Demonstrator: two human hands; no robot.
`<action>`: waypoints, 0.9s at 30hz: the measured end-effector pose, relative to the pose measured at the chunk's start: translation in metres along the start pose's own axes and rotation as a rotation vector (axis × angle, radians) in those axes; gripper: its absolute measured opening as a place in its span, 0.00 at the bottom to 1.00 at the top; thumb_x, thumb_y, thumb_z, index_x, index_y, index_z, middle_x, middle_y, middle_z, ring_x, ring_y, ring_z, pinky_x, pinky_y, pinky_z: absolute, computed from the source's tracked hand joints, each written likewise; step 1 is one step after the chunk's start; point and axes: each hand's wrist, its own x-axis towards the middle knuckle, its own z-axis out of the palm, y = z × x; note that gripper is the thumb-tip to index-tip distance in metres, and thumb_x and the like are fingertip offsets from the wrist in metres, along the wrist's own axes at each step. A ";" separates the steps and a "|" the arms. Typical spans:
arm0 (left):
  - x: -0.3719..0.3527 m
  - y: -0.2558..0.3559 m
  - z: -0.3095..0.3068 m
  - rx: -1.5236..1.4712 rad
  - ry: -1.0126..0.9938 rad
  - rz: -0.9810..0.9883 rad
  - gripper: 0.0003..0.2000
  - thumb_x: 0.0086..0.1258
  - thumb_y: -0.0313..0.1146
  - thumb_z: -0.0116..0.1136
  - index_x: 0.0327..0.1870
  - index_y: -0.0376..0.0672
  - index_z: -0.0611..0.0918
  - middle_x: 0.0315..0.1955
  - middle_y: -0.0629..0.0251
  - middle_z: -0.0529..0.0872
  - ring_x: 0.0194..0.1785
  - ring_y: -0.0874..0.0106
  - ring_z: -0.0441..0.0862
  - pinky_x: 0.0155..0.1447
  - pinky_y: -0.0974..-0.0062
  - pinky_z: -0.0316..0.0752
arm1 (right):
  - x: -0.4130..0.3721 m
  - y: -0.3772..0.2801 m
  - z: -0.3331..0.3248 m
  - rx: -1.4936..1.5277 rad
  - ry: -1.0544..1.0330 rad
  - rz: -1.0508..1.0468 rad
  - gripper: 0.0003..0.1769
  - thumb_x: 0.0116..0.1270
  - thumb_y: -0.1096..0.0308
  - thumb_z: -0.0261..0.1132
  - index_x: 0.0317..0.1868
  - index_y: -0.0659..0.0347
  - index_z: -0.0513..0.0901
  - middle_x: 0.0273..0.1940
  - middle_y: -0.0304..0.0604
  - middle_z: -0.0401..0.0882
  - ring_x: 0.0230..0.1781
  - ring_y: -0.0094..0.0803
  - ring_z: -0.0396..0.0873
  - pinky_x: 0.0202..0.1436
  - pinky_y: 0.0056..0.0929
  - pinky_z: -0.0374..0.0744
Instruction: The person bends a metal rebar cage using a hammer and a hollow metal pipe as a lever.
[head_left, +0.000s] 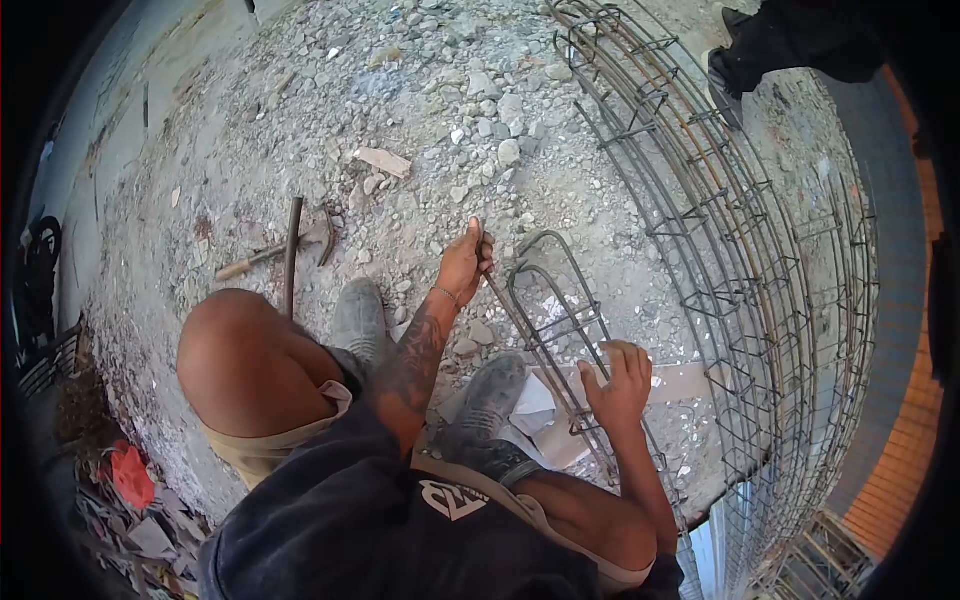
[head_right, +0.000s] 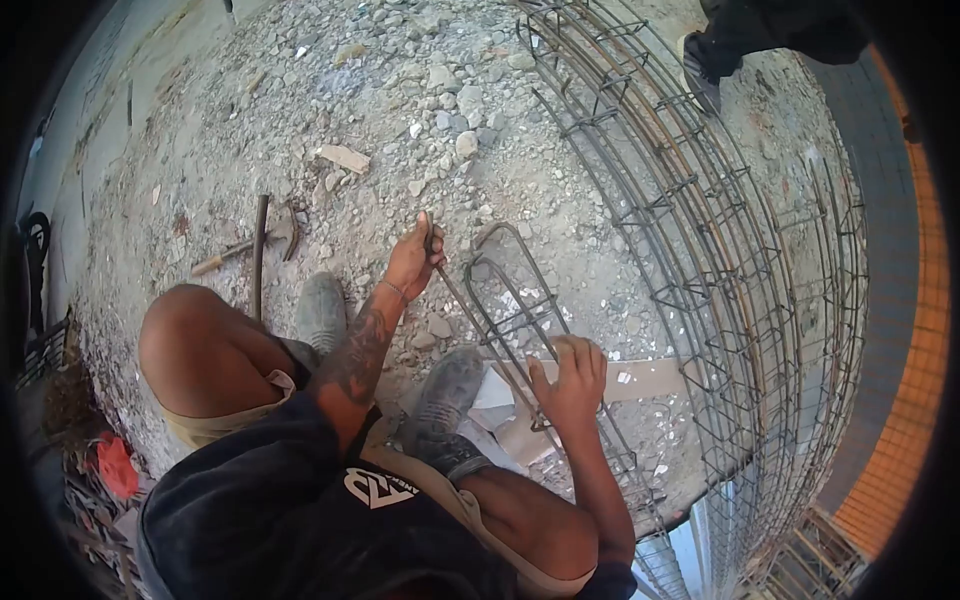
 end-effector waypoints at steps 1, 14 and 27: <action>-0.001 0.001 -0.002 0.034 -0.029 0.018 0.23 0.67 0.54 0.42 0.31 0.40 0.75 0.20 0.70 0.71 0.22 0.76 0.67 0.32 0.77 0.65 | 0.017 0.002 0.004 0.007 -0.056 0.008 0.21 0.49 0.61 0.67 0.41 0.64 0.75 0.43 0.48 0.72 0.45 0.44 0.68 0.49 0.39 0.66; -0.034 0.133 -0.153 0.924 1.463 0.499 0.21 0.58 0.43 0.56 0.47 0.35 0.75 0.45 0.49 0.76 0.52 0.60 0.71 0.57 0.64 0.62 | 0.128 0.010 0.079 0.191 -0.517 0.042 0.44 0.54 0.56 0.65 0.64 0.66 0.51 0.57 0.62 0.59 0.57 0.56 0.62 0.57 0.41 0.65; -0.083 0.115 -0.161 1.207 1.060 0.453 0.19 0.61 0.48 0.54 0.31 0.38 0.76 0.23 0.52 0.79 0.29 0.53 0.76 0.34 0.62 0.68 | 0.128 0.017 0.083 0.254 -0.524 0.117 0.46 0.57 0.53 0.62 0.65 0.66 0.47 0.57 0.58 0.60 0.47 0.45 0.72 0.50 0.37 0.71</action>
